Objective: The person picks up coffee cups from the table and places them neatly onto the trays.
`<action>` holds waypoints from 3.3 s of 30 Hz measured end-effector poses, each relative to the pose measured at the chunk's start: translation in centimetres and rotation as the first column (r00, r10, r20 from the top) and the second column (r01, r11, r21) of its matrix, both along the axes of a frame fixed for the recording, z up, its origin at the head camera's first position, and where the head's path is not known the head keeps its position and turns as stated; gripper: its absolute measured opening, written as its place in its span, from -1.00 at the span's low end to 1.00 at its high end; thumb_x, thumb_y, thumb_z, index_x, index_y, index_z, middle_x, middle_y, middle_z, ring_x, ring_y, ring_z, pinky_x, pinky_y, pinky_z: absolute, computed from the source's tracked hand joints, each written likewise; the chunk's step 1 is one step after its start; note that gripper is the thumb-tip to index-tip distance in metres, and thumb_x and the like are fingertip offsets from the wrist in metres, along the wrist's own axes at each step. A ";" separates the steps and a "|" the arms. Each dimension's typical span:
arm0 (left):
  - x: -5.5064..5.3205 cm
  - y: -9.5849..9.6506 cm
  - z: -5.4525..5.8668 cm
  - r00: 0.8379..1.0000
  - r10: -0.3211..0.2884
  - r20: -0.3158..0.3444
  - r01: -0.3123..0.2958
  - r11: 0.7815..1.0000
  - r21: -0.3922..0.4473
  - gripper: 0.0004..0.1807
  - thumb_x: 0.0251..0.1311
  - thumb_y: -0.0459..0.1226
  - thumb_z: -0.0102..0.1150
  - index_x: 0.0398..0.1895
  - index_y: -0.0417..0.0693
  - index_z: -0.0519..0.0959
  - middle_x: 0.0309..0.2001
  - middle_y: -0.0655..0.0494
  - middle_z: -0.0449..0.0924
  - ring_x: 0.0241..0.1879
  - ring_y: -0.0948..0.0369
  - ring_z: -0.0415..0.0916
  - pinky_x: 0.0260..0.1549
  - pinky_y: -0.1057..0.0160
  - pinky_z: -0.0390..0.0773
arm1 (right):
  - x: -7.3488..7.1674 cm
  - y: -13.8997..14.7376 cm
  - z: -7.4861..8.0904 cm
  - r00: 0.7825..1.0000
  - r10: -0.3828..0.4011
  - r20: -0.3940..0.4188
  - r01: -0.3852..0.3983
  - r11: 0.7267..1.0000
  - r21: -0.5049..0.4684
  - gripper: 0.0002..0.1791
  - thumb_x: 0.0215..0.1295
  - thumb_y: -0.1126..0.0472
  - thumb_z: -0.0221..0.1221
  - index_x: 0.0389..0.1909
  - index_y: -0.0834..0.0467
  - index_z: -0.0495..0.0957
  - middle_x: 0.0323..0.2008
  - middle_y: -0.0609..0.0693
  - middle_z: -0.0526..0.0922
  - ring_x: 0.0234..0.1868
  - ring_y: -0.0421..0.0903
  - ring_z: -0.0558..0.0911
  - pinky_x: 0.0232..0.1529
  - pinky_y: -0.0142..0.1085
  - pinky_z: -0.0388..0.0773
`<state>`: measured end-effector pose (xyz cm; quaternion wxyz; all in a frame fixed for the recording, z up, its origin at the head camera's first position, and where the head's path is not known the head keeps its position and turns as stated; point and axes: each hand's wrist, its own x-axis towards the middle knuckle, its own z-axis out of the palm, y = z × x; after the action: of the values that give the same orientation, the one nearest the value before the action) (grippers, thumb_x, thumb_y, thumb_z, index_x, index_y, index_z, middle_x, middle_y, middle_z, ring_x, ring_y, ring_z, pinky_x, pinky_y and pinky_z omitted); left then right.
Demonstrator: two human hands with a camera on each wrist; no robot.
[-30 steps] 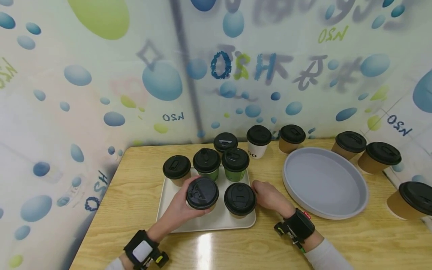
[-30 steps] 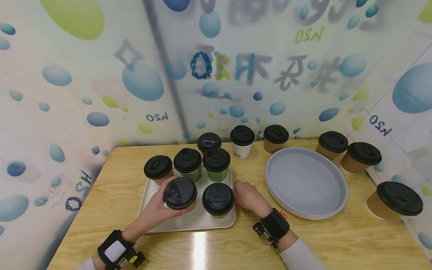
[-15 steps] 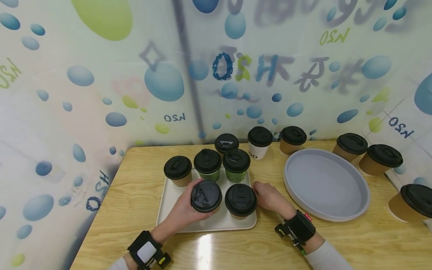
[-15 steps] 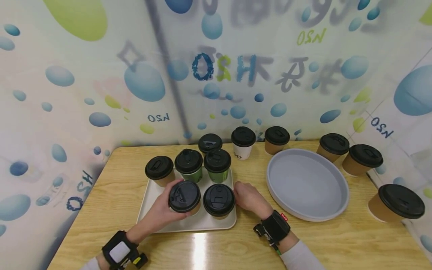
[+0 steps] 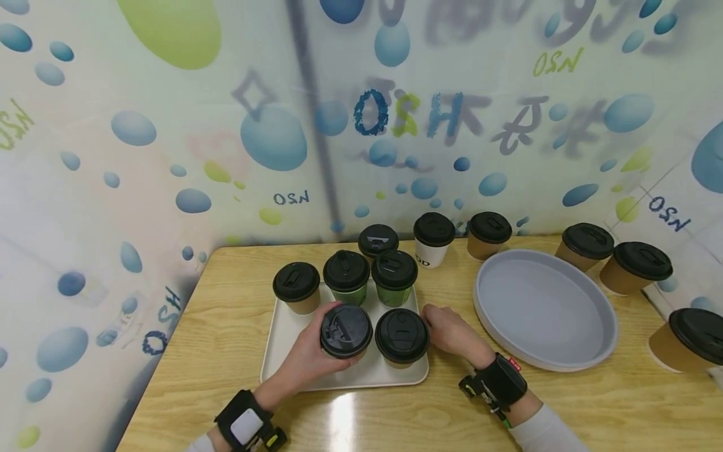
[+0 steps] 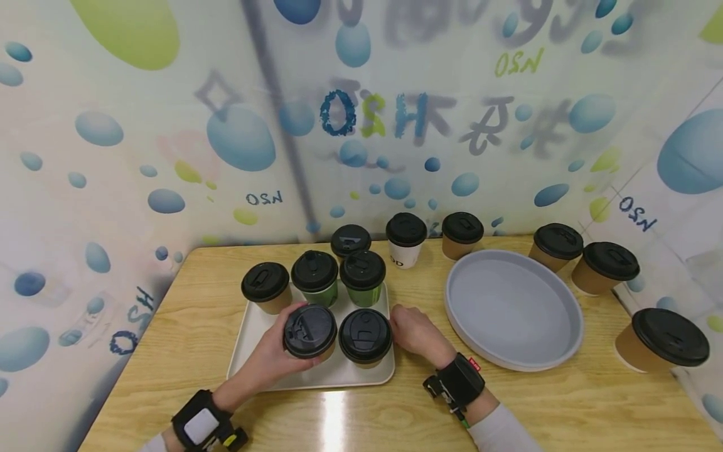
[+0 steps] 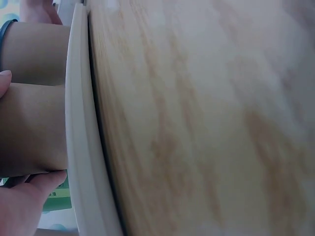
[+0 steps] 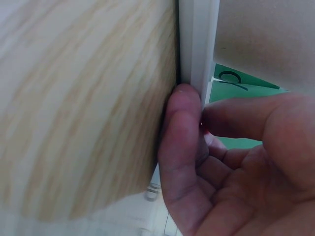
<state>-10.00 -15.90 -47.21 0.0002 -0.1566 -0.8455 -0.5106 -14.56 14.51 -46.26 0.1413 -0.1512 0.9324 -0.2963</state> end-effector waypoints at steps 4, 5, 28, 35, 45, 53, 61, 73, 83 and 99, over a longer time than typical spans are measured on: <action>0.1 0.0 0.0 1.000 0.002 0.002 -0.002 1.000 -0.010 0.18 -0.27 -0.25 0.77 0.50 -0.07 0.25 0.33 -0.03 0.51 0.31 -0.07 0.46 0.29 -0.24 0.40 | -0.1 0.0 -0.1 1.000 -0.005 0.010 0.005 1.000 0.005 -0.84 0.44 0.33 0.20 -0.39 0.11 0.53 -0.52 -0.08 0.49 -0.48 -0.13 0.46 -0.42 -0.29 0.41; 0.1 0.0 0.0 1.000 0.001 0.005 -0.001 1.000 -0.010 0.19 -0.27 -0.25 0.77 0.51 -0.07 0.25 0.33 -0.04 0.51 0.31 -0.08 0.46 0.29 -0.25 0.40 | -0.1 0.0 -0.1 1.000 -0.007 0.011 0.007 1.000 0.008 -0.84 0.44 0.33 0.20 -0.38 0.11 0.53 -0.51 -0.08 0.49 -0.47 -0.12 0.46 -0.41 -0.29 0.41; 2.2 -6.2 1.9 0.974 0.141 -0.178 -0.138 0.990 0.029 -0.57 0.12 -0.69 0.17 0.07 -0.33 0.60 0.04 -0.16 0.63 0.00 -0.02 0.64 -0.05 0.20 0.72 | 0.2 -0.1 -0.3 0.998 -0.015 -0.056 0.015 1.000 0.001 -0.79 0.41 0.34 0.21 -0.46 0.10 0.50 -0.54 -0.10 0.46 -0.49 -0.15 0.44 -0.43 -0.29 0.40; -0.6 -9.0 2.5 0.914 0.374 -0.155 -0.400 0.893 -0.206 -0.74 0.33 -0.46 0.22 0.06 -0.30 0.58 0.02 -0.19 0.53 -0.08 -0.04 0.58 -0.13 0.08 0.67 | 0.3 -0.2 -0.3 0.998 -0.016 -0.059 0.016 1.000 -0.004 -0.77 0.41 0.34 0.21 -0.47 0.09 0.50 -0.55 -0.10 0.45 -0.50 -0.15 0.44 -0.44 -0.29 0.39; -3.0 -10.9 0.7 0.930 0.343 0.133 -0.272 0.884 -0.380 -0.60 0.39 -0.31 0.20 0.16 -0.41 0.42 -0.10 -0.24 0.58 -0.15 -0.05 0.61 -0.26 0.11 0.65 | 0.1 -0.3 -0.2 0.998 -0.017 -0.061 0.017 1.000 0.011 -0.79 0.41 0.34 0.22 -0.45 0.09 0.51 -0.55 -0.11 0.46 -0.50 -0.15 0.45 -0.44 -0.29 0.39; -3.5 -11.5 0.1 0.933 0.344 0.102 -0.280 0.875 -0.395 -0.70 0.32 -0.41 0.20 0.08 -0.38 0.56 -0.17 -0.19 0.64 -0.22 -0.02 0.64 -0.32 0.15 0.68 | 0.0 -0.2 -0.2 0.998 -0.027 -0.049 0.027 1.000 0.013 -0.80 0.41 0.34 0.22 -0.44 0.10 0.52 -0.55 -0.10 0.46 -0.50 -0.15 0.45 -0.44 -0.30 0.38; -3.4 -11.7 0.0 0.938 0.334 0.093 -0.276 0.881 -0.384 -0.69 0.26 -0.41 0.23 0.05 -0.37 0.59 -0.22 -0.14 0.67 -0.28 0.04 0.65 -0.40 0.25 0.61 | 0.0 -0.3 -0.2 0.999 -0.028 -0.035 0.028 0.999 0.019 -0.78 0.40 0.35 0.22 -0.46 0.09 0.51 -0.57 -0.10 0.47 -0.51 -0.15 0.45 -0.45 -0.31 0.38; -3.3 -10.6 -0.2 0.944 0.311 0.111 -0.256 0.902 -0.347 -0.68 0.20 -0.43 0.28 0.03 -0.35 0.61 -0.25 -0.08 0.66 -0.30 0.09 0.65 -0.40 0.27 0.64 | 0.5 1.2 0.0 0.996 -0.011 -0.091 0.017 0.997 0.069 -0.78 0.35 0.33 0.27 -0.50 0.09 0.54 -0.57 -0.11 0.47 -0.50 -0.15 0.46 -0.43 -0.25 0.45; -2.8 -8.3 -0.4 0.943 0.269 0.198 -0.220 0.946 -0.237 -0.59 0.20 -0.48 0.29 0.13 -0.39 0.55 -0.26 -0.06 0.62 -0.36 0.14 0.63 -0.47 0.27 0.70 | 1.1 3.7 -0.1 0.991 -0.006 -0.136 0.021 0.993 0.113 -0.78 0.35 0.20 0.33 -0.49 0.05 0.55 -0.57 -0.13 0.46 -0.50 -0.15 0.45 -0.43 -0.24 0.46; -2.9 -5.2 -0.1 0.957 0.183 0.227 -0.134 0.968 -0.214 -0.55 0.23 -0.48 0.30 0.20 -0.41 0.53 -0.27 -0.02 0.59 -0.41 0.18 0.61 -0.47 0.25 0.72 | 3.5 6.5 -0.1 0.959 0.006 -0.282 0.017 0.997 0.080 -0.80 0.21 0.31 0.33 -0.50 0.06 0.52 -0.55 -0.12 0.46 -0.48 -0.09 0.55 -0.50 -0.13 0.55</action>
<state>-12.86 -21.15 -47.31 -0.0784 -0.0232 -0.8950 -0.4384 -11.09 21.05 -46.35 0.0120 -0.1835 0.9547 -0.2340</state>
